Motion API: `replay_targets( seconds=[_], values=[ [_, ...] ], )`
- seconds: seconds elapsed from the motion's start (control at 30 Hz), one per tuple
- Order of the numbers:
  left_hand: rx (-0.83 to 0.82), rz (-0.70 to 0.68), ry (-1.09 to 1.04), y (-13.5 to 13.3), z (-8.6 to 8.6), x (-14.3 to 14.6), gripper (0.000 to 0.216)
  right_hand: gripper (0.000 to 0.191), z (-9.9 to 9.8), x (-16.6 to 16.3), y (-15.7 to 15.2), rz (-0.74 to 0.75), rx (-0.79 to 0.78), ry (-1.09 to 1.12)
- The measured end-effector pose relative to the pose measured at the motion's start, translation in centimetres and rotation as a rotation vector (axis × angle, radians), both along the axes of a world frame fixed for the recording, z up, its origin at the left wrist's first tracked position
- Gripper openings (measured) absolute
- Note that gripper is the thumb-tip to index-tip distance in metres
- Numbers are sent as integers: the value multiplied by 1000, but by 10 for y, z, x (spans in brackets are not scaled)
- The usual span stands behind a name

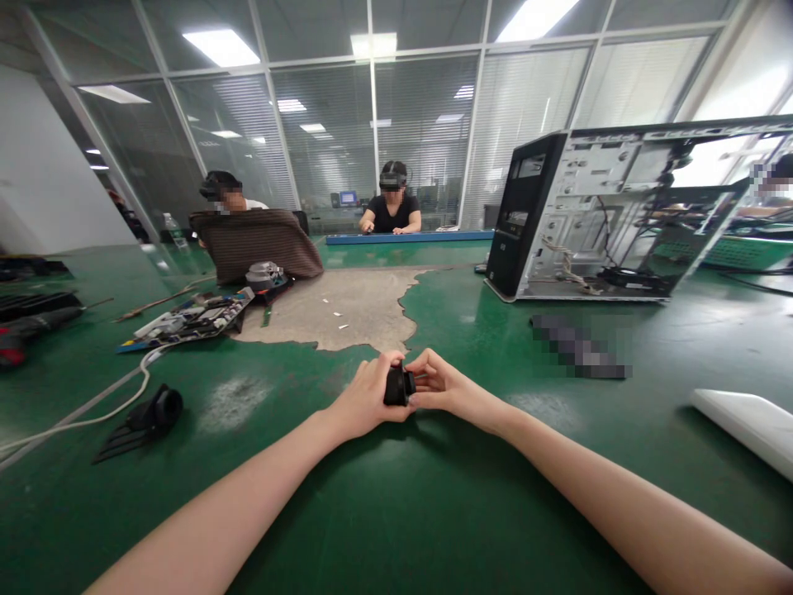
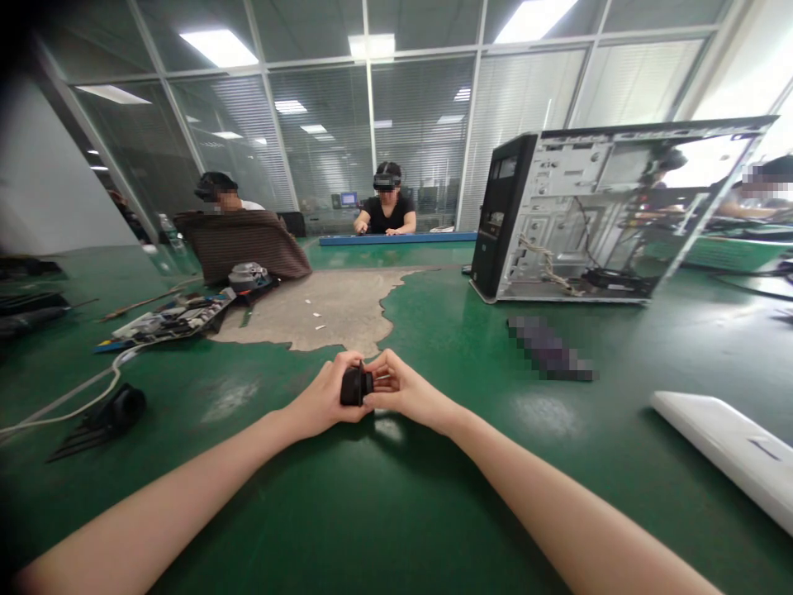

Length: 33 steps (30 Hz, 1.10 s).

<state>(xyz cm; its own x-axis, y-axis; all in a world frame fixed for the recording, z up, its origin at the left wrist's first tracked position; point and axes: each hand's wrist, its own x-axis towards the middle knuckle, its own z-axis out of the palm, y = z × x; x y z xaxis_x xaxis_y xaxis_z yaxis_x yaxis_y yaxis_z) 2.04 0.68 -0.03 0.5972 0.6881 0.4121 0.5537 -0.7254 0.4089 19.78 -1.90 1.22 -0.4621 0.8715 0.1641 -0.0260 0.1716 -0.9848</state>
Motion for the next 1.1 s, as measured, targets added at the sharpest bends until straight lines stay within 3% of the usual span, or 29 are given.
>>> replay_targets(
  seconds=[0.13, 0.2, 0.47, 0.67, 0.97, 1.1],
  values=[
    [10, -15, -10, 0, 0, 0, 59, 16, -5, -4, 1, -113, 41, -8],
    [8, -24, -15, 0, 0, 0, 59, 18, -6, -5, 3, -131, 31, -22],
    [4, -18, -7, 1, 1, -1, 57, 32, 0, 0, 1, 14, -10, -9],
    [-4, -16, -9, 1, 1, -1, 60, 19, -4, -8, 1, -160, 30, 0],
    [-16, 1, -1, 0, 1, 0, 59, 31, -1, -2, 2, -9, 5, -14],
    [-2, -11, -4, 1, 1, 0, 59, 21, -1, -5, -1, -84, 17, -10]
  ],
)
